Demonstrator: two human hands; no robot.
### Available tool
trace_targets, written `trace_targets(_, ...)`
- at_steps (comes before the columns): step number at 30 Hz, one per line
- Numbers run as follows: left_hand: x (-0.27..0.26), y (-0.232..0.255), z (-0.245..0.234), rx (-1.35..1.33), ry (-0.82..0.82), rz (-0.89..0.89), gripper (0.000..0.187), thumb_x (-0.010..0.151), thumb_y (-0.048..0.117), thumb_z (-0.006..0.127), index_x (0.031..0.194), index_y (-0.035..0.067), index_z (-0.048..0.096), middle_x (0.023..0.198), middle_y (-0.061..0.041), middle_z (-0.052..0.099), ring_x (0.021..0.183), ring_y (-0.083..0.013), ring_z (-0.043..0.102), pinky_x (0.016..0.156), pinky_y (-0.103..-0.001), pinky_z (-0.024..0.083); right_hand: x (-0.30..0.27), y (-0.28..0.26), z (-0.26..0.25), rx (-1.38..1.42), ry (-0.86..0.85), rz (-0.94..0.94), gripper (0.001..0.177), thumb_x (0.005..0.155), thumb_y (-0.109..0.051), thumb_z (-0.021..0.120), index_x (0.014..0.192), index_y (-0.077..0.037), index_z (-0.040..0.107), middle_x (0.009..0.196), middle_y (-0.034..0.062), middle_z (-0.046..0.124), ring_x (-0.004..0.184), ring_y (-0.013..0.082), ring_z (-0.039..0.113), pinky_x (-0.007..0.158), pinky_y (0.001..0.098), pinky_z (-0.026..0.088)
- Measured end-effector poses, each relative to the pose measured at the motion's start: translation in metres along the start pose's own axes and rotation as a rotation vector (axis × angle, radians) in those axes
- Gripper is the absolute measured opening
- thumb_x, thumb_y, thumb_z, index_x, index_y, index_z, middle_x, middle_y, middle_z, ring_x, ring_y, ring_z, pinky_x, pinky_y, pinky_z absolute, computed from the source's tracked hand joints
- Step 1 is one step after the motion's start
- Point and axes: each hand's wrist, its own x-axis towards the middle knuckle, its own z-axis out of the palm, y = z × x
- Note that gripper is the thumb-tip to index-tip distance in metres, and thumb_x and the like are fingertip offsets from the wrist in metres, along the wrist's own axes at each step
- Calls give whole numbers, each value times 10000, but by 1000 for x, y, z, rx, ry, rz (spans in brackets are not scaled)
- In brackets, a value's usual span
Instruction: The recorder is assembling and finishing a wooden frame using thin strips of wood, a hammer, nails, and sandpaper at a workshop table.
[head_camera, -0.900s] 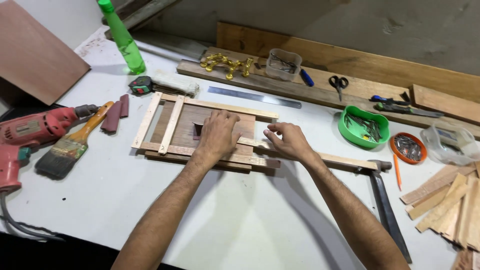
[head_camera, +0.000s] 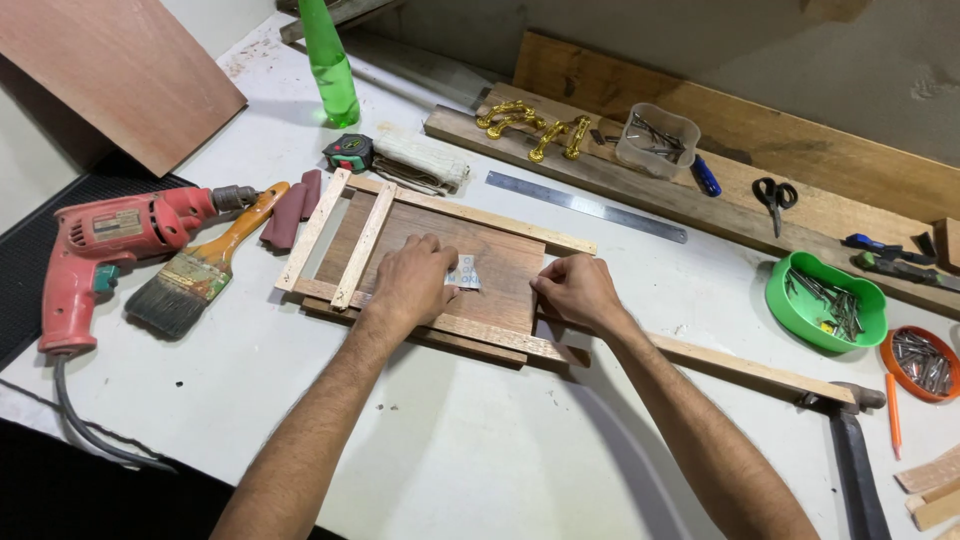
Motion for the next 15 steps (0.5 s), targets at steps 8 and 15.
trace_targets(8, 4, 37, -7, 15, 55, 67, 532, 889, 417, 780, 1295, 105, 634, 1292, -148, 585, 1255, -295, 536, 1052, -538, 459, -32, 30, -41, 21, 30, -37, 283, 987, -309, 655, 1120, -91, 777, 940, 127, 793, 775, 194, 766, 662, 357, 652)
trace_targets(15, 28, 134, 2, 20, 135, 296, 425, 912, 411, 760, 1208, 112, 694, 1235, -129, 628, 1222, -275, 553, 1034, -512, 484, -100, 101, -102, -51, 213, -44, 274, 941, -277, 713, 1139, -104, 789, 1036, 95, 802, 908, 193, 750, 799, 389, 636)
